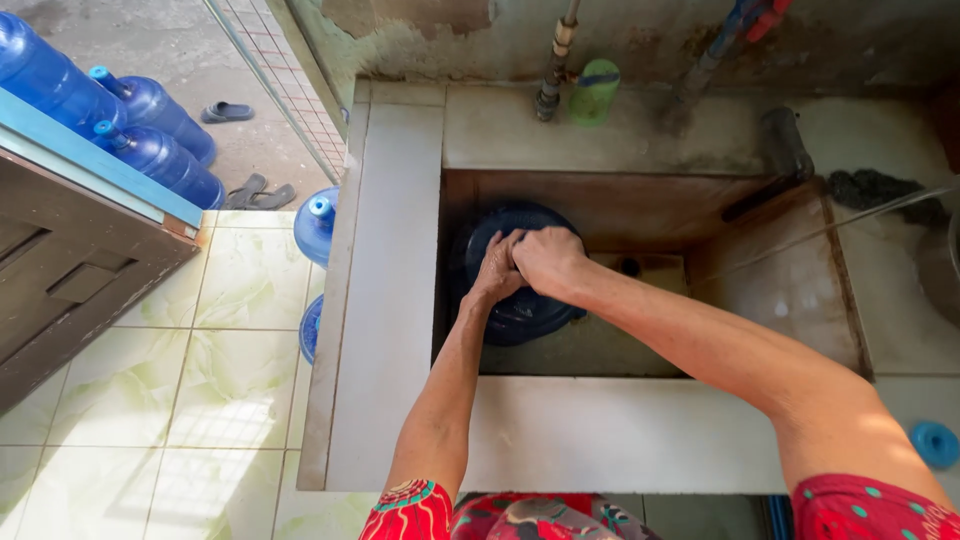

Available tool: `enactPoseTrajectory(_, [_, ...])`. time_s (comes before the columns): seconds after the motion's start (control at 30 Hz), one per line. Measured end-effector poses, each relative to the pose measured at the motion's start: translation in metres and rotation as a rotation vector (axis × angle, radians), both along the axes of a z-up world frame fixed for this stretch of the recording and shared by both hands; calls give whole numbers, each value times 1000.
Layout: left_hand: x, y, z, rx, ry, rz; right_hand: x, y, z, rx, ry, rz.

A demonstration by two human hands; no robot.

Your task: Cleaning and washing large blue plastic water jugs and their caps.

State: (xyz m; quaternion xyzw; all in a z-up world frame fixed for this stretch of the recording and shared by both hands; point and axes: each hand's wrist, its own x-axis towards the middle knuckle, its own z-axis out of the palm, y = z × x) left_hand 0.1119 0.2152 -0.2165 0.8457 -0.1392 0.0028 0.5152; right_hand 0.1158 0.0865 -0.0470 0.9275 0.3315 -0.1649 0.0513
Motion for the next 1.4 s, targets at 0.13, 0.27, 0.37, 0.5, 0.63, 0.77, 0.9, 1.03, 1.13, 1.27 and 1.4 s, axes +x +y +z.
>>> enactPoseTrajectory(0.13, [-7,-15,22,-16,-65,56,-5,-7,8,-32,16,-104])
enactPoseTrajectory(0.27, [-36,-33,25,75,-199,142,-43,-43,37,27,195,-237])
enactPoseTrajectory(0.37, [-56,-44,46,40,-225,71,-75,-77,93,84,290,-308])
enactPoseTrajectory(0.5, [-74,-50,159,82,-279,-91,-117,-105,195,107,213,-287])
enactPoseTrajectory(0.63, [-90,-64,253,177,-417,-110,-170,-117,298,27,99,-425])
enactPoseTrajectory(0.77, [-127,-80,351,244,-616,-179,-221,-160,337,-95,-101,-516])
enactPoseTrajectory(0.9, [-164,-113,401,232,-781,-156,-278,-284,288,128,-259,-546])
enactPoseTrajectory(1.03, [-180,-134,418,263,-967,-149,-327,-270,275,585,-439,-456])
enactPoseTrajectory(1.13, [-178,-138,395,341,-1080,-142,-344,-229,261,741,-476,-516])
enactPoseTrajectory(1.27, [-173,-111,338,449,-1053,-101,-329,-191,192,926,-521,-456])
enactPoseTrajectory(1.4, [-178,-97,286,345,-1019,-73,-311,-159,151,984,-506,-418])
